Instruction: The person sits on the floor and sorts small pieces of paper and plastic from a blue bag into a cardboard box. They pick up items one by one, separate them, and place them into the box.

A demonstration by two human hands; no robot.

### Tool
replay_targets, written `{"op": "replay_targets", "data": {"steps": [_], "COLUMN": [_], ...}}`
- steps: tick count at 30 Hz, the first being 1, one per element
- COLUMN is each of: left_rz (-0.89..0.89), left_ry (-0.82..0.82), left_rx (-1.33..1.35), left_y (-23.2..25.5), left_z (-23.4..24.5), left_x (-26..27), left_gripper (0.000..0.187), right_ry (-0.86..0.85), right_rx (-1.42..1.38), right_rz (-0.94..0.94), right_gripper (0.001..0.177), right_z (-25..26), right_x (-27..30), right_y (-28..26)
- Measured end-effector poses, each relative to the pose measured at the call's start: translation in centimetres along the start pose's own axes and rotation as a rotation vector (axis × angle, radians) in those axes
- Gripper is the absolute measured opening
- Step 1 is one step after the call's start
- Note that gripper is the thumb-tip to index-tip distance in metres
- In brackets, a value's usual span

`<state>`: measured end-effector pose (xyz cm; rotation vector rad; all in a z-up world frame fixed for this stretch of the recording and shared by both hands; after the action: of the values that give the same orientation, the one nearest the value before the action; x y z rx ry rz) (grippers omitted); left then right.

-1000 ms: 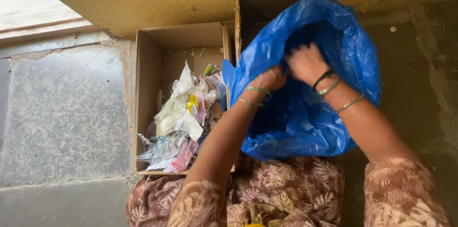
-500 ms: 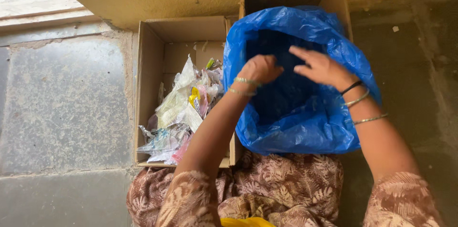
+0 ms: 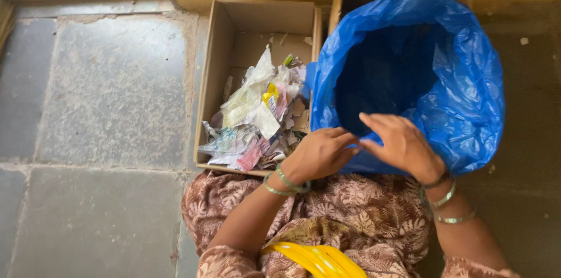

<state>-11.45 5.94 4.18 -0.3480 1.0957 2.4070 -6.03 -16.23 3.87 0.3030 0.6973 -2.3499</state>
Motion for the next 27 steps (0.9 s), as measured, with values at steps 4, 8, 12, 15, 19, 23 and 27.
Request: {"op": "replay_targets", "data": {"steps": [4,8,12,15,19,23,27], "left_rz": [0.369,0.522,0.354,0.085,0.146,0.180,0.202], "left_ry": [0.226,0.453,-0.001,0.055,0.039,0.031,-0.008], "left_rx": [0.144,0.002,-0.135,-0.332,-0.400,-0.376,-0.351], "left_y": [-4.6,-7.8,-6.7,-5.8,-7.7,-8.7,-8.7], "left_z": [7.6,12.3,6.8,2.1,-0.7,-1.7,-2.6], "left_x": [7.9,13.8,16.9,18.0,18.9,19.1,18.4], "left_gripper": [0.022,0.023,0.044,0.058,0.024,0.018,0.019], "right_ry": [-0.112,0.047,0.123,0.114,0.029,0.051,-0.018], "right_rx": [0.146,0.323,0.375,0.383,0.388,0.391,0.376], "right_rz": [0.047,-0.009,-0.075,-0.102,-0.164,-0.129,-0.169], "right_gripper": [0.083,0.063,0.048,0.042,0.047,0.048,0.048], "right_z": [-0.8,-3.9,-5.6,-6.2,-6.5,-7.2,-8.1], "right_x": [4.2,5.5,6.4,7.2,10.1,11.4,10.4], "right_y": [-4.1,-5.0,-4.8,-4.9,-5.7,-5.5,-4.9]}}
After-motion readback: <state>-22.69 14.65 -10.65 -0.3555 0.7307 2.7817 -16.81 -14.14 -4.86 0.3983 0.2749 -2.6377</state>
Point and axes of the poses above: each hand's wrist, its own x-axis away from the middle knuckle, its own z-axis out of the back of the hand, y = z × x, the point moved 2 cm from there along -x, towards the middle knuckle, and after that the axes turned 13 degrees about y, right-handed, at the moved point
